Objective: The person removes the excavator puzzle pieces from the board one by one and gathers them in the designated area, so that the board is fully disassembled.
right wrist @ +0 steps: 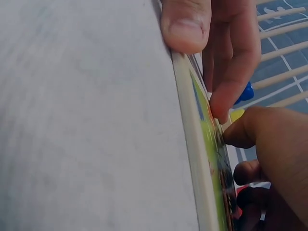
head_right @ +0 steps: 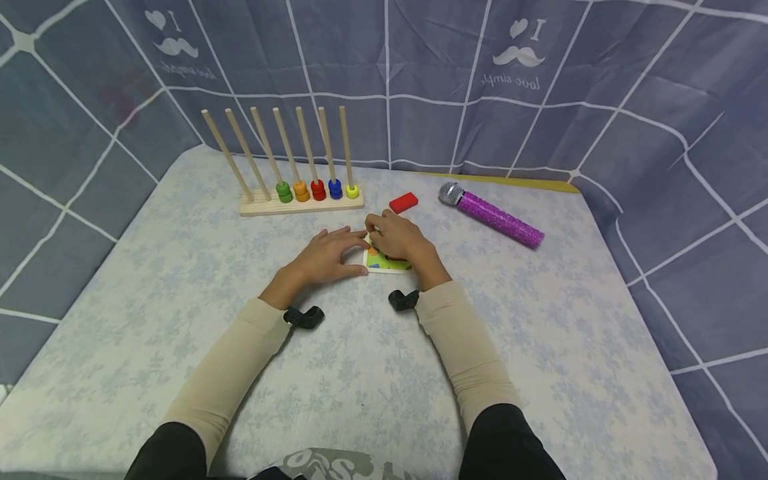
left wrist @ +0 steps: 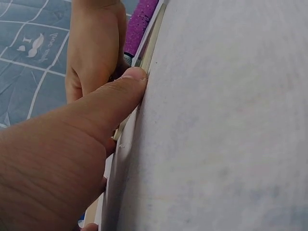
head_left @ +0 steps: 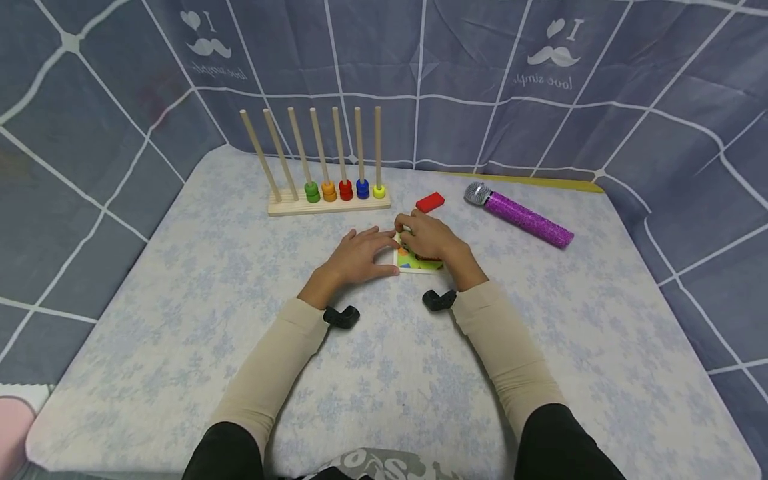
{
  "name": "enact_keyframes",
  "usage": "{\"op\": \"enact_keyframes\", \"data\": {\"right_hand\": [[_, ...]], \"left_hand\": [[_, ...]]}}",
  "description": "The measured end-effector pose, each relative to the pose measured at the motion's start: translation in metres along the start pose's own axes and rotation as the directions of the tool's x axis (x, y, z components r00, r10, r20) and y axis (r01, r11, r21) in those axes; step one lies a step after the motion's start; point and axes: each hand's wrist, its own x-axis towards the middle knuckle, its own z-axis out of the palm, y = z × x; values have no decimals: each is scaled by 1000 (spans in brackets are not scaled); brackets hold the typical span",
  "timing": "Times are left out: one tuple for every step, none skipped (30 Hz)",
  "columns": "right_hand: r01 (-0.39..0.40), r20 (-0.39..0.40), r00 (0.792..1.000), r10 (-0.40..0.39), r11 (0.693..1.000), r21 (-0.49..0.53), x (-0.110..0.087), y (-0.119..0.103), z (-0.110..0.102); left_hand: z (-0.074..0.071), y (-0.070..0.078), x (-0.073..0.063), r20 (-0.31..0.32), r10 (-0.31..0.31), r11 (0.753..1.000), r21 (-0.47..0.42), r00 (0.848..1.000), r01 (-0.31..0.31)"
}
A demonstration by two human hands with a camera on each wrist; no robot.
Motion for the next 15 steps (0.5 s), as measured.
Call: {"op": "enact_keyframes", "data": {"right_hand": [[-4, 2, 1000, 4, 1000, -5, 0, 0, 0], [-6, 2, 1000, 6, 1000, -9, 1, -1, 1], [-8, -2, 1000, 8, 1000, -14, 1, -2, 1], [-11, -6, 1000, 11, 1000, -18, 1, -2, 1], [-13, -10, 1000, 12, 1000, -22, 2, -3, 2], [-17, -14, 1000, 16, 1000, -23, 3, -4, 2], [-21, -15, 1000, 20, 999, -28, 4, -5, 3], [-26, -15, 1000, 25, 999, -30, 4, -6, 3], [-33, -10, 999, 32, 999, -35, 5, -6, 3], [-38, -6, 999, 38, 999, -39, 5, -7, 3], [-45, -1, 999, 45, 998, -42, 6, -8, 3], [-51, 3, 999, 51, 998, -46, 6, -9, 3], [-54, 7, 998, 54, 997, -51, 6, -9, 3], [-57, 9, 998, 57, 997, -50, 6, -10, 3], [-59, 8, 998, 60, 997, -50, 6, -10, 3]], "left_hand": [[0, 0, 0, 2, 1, 1000, -1, 1000, -1], [-1, 0, 0, 3, 0, 1000, 0, 1000, 0], [-1, 0, 0, 3, -1, 1000, 4, 1000, 1], [-2, 1, -1, 2, -3, 1000, 7, 1000, 3], [-2, 0, -1, 0, -5, 1000, 9, 1000, 5], [-2, 0, -1, -2, -8, 1000, 13, 1000, 8], [-3, 1, -2, -5, -11, 1000, 14, 1000, 11], [-3, 1, -2, -7, -12, 1000, 22, 1000, 12], [-3, 1, -2, -7, -12, 999, 30, 1000, 12], [-3, 1, -2, -7, -11, 999, 39, 1000, 12], [-3, 2, -2, -4, -9, 999, 51, 1000, 10], [-3, 2, -2, 1, -9, 998, 65, 1000, 9], [-3, 3, -1, 4, -7, 997, 75, 1000, 7], [-3, 4, -1, 7, -7, 996, 88, 1000, 6], [-3, 5, 0, 8, -7, 995, 95, 1000, 6]]}}
